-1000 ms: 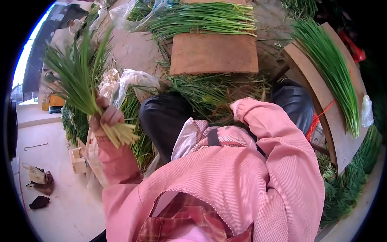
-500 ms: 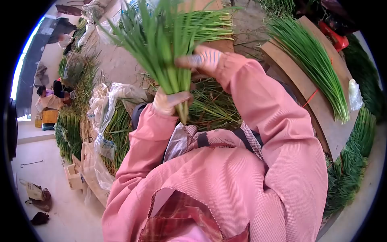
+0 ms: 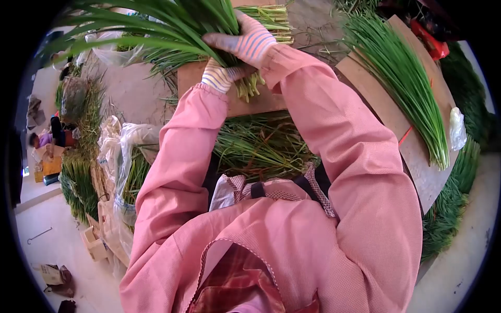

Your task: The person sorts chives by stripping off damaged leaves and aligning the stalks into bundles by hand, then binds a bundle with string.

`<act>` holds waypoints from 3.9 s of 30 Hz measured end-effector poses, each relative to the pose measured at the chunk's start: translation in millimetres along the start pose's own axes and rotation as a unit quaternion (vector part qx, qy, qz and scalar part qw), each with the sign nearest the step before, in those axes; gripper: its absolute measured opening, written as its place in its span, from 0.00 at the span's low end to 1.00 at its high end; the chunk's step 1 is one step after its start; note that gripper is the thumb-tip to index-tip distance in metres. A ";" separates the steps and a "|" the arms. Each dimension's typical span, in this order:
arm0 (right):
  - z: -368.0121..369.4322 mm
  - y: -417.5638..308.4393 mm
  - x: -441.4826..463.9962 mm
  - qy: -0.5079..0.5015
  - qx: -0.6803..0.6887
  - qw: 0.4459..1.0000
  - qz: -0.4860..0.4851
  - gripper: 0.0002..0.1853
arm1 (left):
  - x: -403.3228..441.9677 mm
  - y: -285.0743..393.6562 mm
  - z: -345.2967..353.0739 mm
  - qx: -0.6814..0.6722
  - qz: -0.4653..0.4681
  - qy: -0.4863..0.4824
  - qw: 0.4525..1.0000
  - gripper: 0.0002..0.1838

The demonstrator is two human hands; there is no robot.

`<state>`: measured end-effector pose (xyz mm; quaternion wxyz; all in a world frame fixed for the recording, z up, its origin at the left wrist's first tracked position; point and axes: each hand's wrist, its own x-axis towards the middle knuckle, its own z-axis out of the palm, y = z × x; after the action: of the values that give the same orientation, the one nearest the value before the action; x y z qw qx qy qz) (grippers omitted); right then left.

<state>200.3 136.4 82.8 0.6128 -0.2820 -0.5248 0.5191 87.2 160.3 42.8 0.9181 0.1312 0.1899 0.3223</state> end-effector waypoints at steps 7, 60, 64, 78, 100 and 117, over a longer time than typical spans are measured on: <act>25.0 -16.0 22.0 -0.033 0.012 0.982 0.183 0.19 | -5.2 -2.1 -14.8 0.336 0.204 -0.006 0.920 0.35; -331.8 -245.7 -316.3 0.097 -0.708 0.621 0.323 0.39 | 126.0 -55.9 152.8 0.454 0.350 0.275 0.771 0.25; -339.5 -227.6 -326.6 0.118 -0.693 0.607 0.370 0.41 | 123.6 -159.2 138.7 0.683 0.382 0.070 0.618 0.33; -324.0 -231.0 -377.8 0.407 -0.572 0.712 0.016 0.42 | 189.1 -360.7 227.9 0.929 0.182 -0.289 0.140 0.49; -377.8 -172.2 -296.4 0.157 -0.589 0.706 0.361 0.59 | 202.3 -344.7 210.5 0.911 0.165 -0.290 0.244 0.40; -371.3 -190.4 -289.1 0.127 -0.595 0.667 0.429 0.57 | 68.7 -209.1 101.4 0.779 0.394 -0.221 0.435 0.27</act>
<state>638.6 -116.6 43.3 0.0843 -0.8441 -0.4605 0.2613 293.9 33.9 39.2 0.2118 0.9184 0.0792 0.3246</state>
